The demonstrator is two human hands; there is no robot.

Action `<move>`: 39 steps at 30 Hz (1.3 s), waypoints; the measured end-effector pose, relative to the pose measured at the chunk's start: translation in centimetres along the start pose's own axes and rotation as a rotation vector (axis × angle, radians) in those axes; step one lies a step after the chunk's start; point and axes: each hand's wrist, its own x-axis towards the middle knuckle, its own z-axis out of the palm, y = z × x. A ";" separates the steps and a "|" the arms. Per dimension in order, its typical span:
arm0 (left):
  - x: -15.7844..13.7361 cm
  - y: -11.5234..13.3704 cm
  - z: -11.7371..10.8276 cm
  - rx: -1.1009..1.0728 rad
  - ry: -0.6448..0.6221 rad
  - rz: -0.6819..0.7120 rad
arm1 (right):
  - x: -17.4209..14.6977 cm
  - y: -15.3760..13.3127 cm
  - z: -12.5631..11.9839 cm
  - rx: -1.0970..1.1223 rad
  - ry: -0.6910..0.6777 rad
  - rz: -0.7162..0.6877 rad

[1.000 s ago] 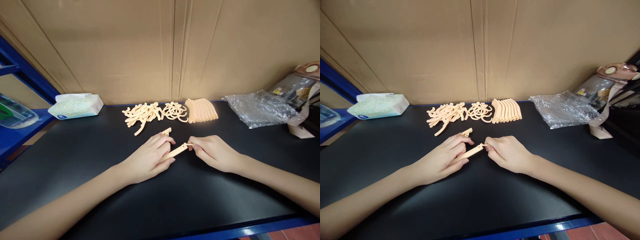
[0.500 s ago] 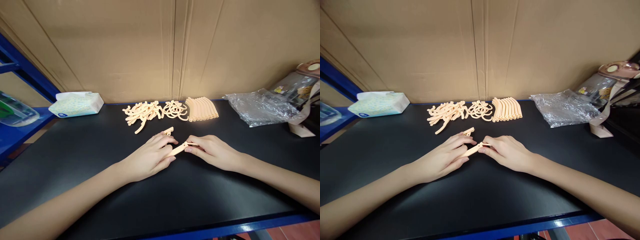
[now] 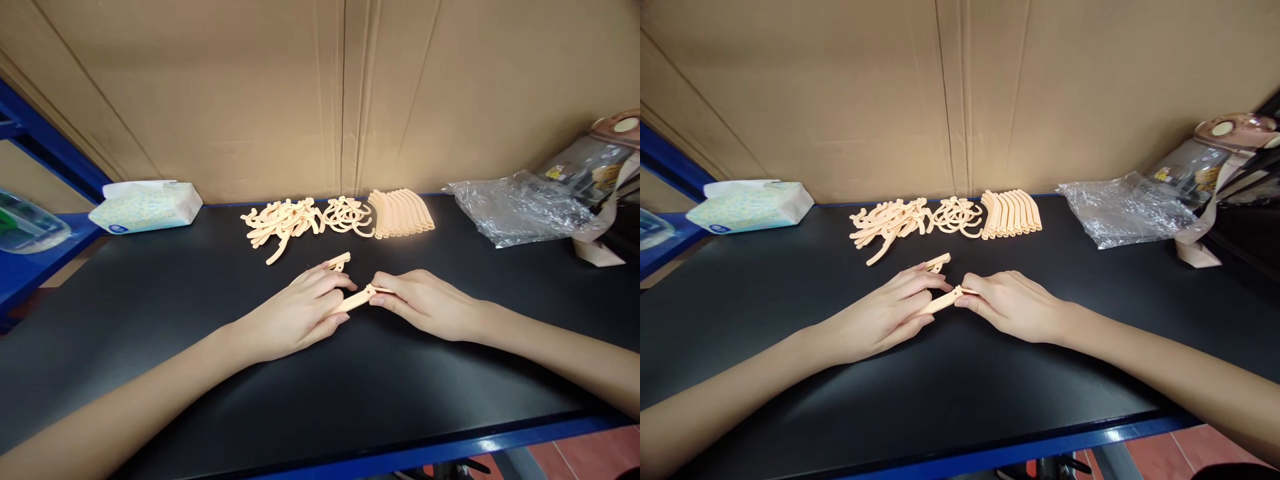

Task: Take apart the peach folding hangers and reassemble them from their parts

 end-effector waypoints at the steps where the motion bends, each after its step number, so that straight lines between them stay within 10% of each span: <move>1: 0.0 0.0 0.0 -0.001 -0.005 0.000 | -0.1 0.1 0.1 -0.042 0.002 -0.003; 29: 0.2 0.1 -0.6 -0.036 -0.016 0.032 | -0.4 0.2 0.3 -0.741 0.297 -0.329; 39: 0.0 0.4 -0.5 -0.077 -0.032 0.031 | -0.3 0.2 0.2 -0.521 0.297 -0.442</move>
